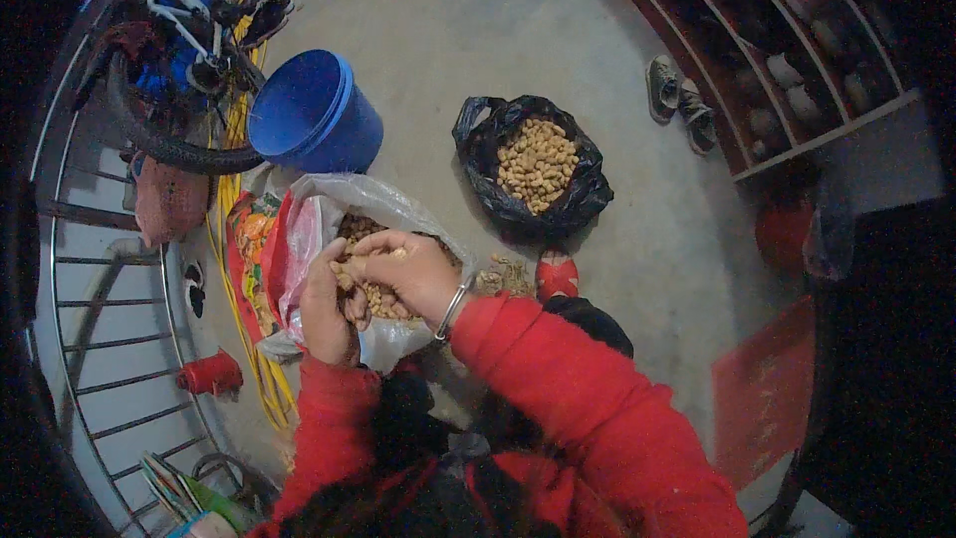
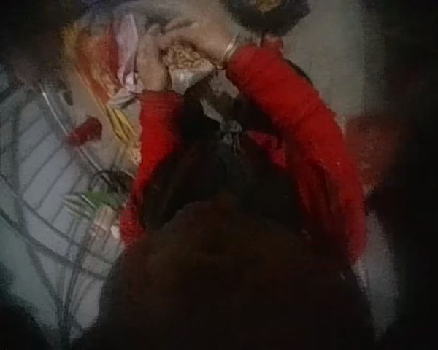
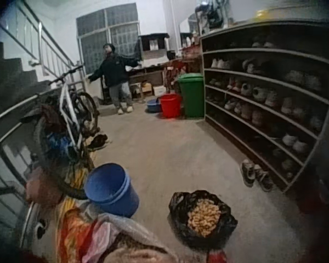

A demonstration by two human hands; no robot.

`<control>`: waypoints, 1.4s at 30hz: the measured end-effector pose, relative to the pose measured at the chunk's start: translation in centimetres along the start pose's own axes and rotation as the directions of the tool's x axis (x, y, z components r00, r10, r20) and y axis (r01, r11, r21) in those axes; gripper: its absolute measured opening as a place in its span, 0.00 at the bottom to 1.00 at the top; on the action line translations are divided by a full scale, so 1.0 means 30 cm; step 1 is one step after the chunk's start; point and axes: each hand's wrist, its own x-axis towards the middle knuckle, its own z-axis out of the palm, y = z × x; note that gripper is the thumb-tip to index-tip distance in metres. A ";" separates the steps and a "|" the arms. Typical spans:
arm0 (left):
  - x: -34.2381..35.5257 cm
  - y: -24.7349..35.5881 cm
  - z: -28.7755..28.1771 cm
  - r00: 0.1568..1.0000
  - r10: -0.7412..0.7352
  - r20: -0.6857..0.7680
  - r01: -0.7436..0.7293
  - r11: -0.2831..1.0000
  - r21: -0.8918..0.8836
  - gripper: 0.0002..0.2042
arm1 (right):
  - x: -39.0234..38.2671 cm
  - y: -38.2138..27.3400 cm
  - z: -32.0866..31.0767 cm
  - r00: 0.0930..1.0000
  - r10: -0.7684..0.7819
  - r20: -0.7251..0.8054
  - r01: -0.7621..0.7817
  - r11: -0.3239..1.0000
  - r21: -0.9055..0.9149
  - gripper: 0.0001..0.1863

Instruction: The person sits on the floor and shells peanuts by hand, transferring shelled nuts into a black plastic bag and discarding shells onto the floor. The person repeatedly picks peanuts from a large sack, cracks them open, and separates the kernels.

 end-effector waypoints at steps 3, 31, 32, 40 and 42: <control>0.007 -0.025 -0.009 0.997 0.062 0.034 -0.067 0.983 0.173 0.22 | -0.052 -0.054 0.039 0.996 -0.032 0.087 0.051 0.971 -0.235 0.13; -0.018 0.002 0.023 0.998 0.035 -0.044 -0.035 0.999 -0.004 0.10 | -0.019 -0.021 0.008 0.994 -0.073 -0.086 0.057 0.983 -0.174 0.10; -0.018 0.002 0.020 0.997 0.041 -0.066 -0.042 0.999 -0.010 0.09 | -0.023 -0.024 0.008 0.996 -0.051 -0.073 0.037 0.982 -0.183 0.10; -0.016 -0.005 0.013 0.994 0.066 -0.090 -0.060 0.996 0.068 0.06 | -0.026 -0.024 0.019 0.990 -0.099 -0.096 0.080 0.979 -0.188 0.10; -0.016 -0.011 0.003 0.992 0.097 -0.079 -0.091 0.993 0.068 0.06 | -0.034 -0.028 0.013 0.998 -0.027 -0.055 0.020 0.991 -0.135 0.11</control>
